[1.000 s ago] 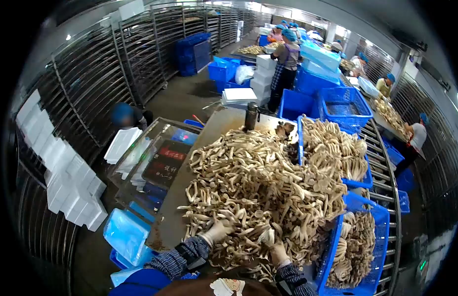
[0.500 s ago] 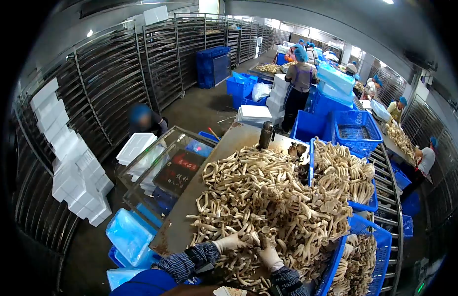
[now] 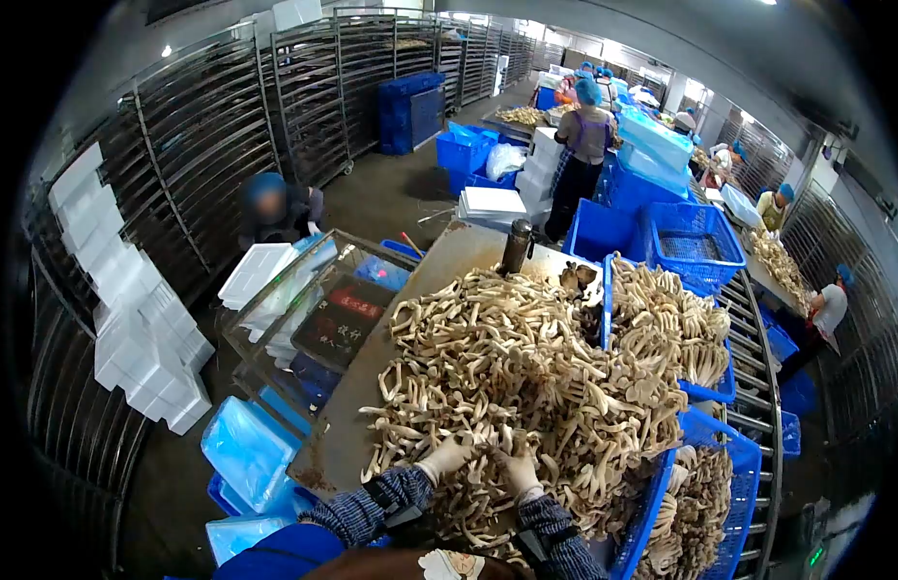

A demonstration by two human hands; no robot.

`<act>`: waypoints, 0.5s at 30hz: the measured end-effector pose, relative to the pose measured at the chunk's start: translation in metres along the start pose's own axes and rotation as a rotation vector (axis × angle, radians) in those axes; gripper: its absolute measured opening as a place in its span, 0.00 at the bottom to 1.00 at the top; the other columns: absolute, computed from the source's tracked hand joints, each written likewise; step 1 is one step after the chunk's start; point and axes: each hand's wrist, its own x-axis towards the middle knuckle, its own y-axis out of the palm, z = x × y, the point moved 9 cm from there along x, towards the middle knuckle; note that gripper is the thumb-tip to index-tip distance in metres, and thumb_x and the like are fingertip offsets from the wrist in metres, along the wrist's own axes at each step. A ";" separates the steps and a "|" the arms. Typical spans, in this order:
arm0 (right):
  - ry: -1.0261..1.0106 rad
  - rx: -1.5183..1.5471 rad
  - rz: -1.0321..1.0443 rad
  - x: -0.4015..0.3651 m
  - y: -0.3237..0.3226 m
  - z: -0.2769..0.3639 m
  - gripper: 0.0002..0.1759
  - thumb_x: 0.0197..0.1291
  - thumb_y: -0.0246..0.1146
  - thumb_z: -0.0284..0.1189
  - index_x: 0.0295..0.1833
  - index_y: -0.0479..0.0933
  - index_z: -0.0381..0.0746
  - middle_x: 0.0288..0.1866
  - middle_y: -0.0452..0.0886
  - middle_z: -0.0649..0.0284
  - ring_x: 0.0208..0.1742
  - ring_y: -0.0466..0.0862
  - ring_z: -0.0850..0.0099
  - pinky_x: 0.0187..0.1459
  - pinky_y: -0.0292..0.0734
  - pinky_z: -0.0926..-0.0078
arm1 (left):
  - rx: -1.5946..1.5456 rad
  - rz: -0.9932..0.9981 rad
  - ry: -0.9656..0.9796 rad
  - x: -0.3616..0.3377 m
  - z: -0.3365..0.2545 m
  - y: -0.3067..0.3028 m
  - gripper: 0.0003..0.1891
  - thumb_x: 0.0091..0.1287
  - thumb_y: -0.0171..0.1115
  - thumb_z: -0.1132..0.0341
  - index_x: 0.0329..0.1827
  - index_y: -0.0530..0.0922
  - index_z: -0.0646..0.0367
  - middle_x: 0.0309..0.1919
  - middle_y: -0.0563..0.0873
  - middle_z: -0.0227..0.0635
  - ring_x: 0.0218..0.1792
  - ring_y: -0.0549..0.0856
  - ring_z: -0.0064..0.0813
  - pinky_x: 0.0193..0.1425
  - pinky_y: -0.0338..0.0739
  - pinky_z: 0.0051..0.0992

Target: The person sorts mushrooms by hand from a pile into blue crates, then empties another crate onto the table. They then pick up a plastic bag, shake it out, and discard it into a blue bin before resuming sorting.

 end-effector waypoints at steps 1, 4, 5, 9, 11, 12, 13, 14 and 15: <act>0.087 0.121 -0.031 -0.005 0.001 0.009 0.30 0.56 0.57 0.18 0.67 0.69 0.46 0.63 0.72 0.53 0.64 0.72 0.62 0.62 0.69 0.68 | 0.633 0.045 0.256 0.010 -0.002 0.018 0.25 0.68 0.47 0.67 0.69 0.65 0.63 0.37 0.82 0.32 0.44 0.80 0.31 0.51 0.71 0.44; 0.219 0.250 -0.052 -0.021 0.002 0.062 0.34 0.56 0.62 0.20 0.69 0.61 0.41 0.62 0.72 0.51 0.59 0.76 0.64 0.56 0.74 0.68 | 0.379 -0.029 0.266 0.029 0.031 0.043 0.27 0.69 0.51 0.61 0.70 0.64 0.63 0.49 0.82 0.45 0.46 0.82 0.36 0.56 0.73 0.48; 0.242 0.286 -0.041 -0.022 0.000 0.075 0.36 0.56 0.64 0.20 0.70 0.59 0.39 0.62 0.72 0.51 0.57 0.77 0.65 0.54 0.76 0.69 | 0.050 0.033 0.143 0.015 0.023 0.015 0.27 0.70 0.52 0.59 0.69 0.65 0.63 0.52 0.81 0.46 0.47 0.82 0.36 0.55 0.75 0.46; 0.302 0.469 0.050 -0.024 0.001 0.043 0.35 0.57 0.65 0.20 0.69 0.60 0.36 0.58 0.76 0.51 0.52 0.81 0.67 0.49 0.81 0.70 | -0.464 0.081 -0.198 -0.018 0.001 -0.033 0.22 0.69 0.57 0.58 0.61 0.72 0.61 0.54 0.80 0.45 0.48 0.81 0.35 0.51 0.78 0.33; 0.169 0.551 0.094 -0.032 0.025 0.088 0.34 0.58 0.64 0.20 0.69 0.60 0.36 0.58 0.76 0.51 0.51 0.81 0.65 0.47 0.81 0.68 | -0.685 -0.052 -0.286 -0.030 -0.025 -0.050 0.18 0.68 0.59 0.61 0.58 0.73 0.60 0.50 0.82 0.44 0.46 0.82 0.33 0.47 0.79 0.30; 0.516 0.399 0.083 -0.042 0.026 0.045 0.31 0.57 0.64 0.21 0.68 0.64 0.36 0.62 0.75 0.58 0.59 0.76 0.69 0.60 0.72 0.69 | -0.499 -0.032 -0.191 -0.019 -0.021 -0.038 0.20 0.68 0.58 0.65 0.62 0.71 0.58 0.45 0.81 0.40 0.40 0.81 0.29 0.42 0.79 0.26; 0.459 0.409 0.059 -0.040 0.023 0.054 0.31 0.56 0.64 0.20 0.66 0.65 0.36 0.59 0.76 0.58 0.57 0.77 0.68 0.58 0.73 0.68 | -0.494 0.025 -0.239 -0.021 -0.021 -0.036 0.21 0.68 0.58 0.68 0.63 0.69 0.58 0.44 0.81 0.40 0.39 0.81 0.27 0.41 0.79 0.24; 0.402 0.419 0.035 -0.039 0.019 0.063 0.30 0.55 0.65 0.20 0.64 0.66 0.35 0.56 0.77 0.57 0.55 0.78 0.67 0.57 0.74 0.67 | -0.485 0.083 -0.286 -0.024 -0.022 -0.034 0.22 0.68 0.57 0.70 0.65 0.67 0.58 0.43 0.80 0.39 0.37 0.80 0.26 0.40 0.80 0.23; 0.346 0.428 0.012 -0.038 0.015 0.072 0.29 0.53 0.65 0.19 0.62 0.68 0.34 0.53 0.79 0.57 0.53 0.79 0.66 0.56 0.74 0.65 | -0.642 0.160 -0.480 -0.040 -0.033 -0.048 0.22 0.68 0.57 0.70 0.64 0.67 0.60 0.46 0.79 0.43 0.41 0.80 0.27 0.44 0.80 0.25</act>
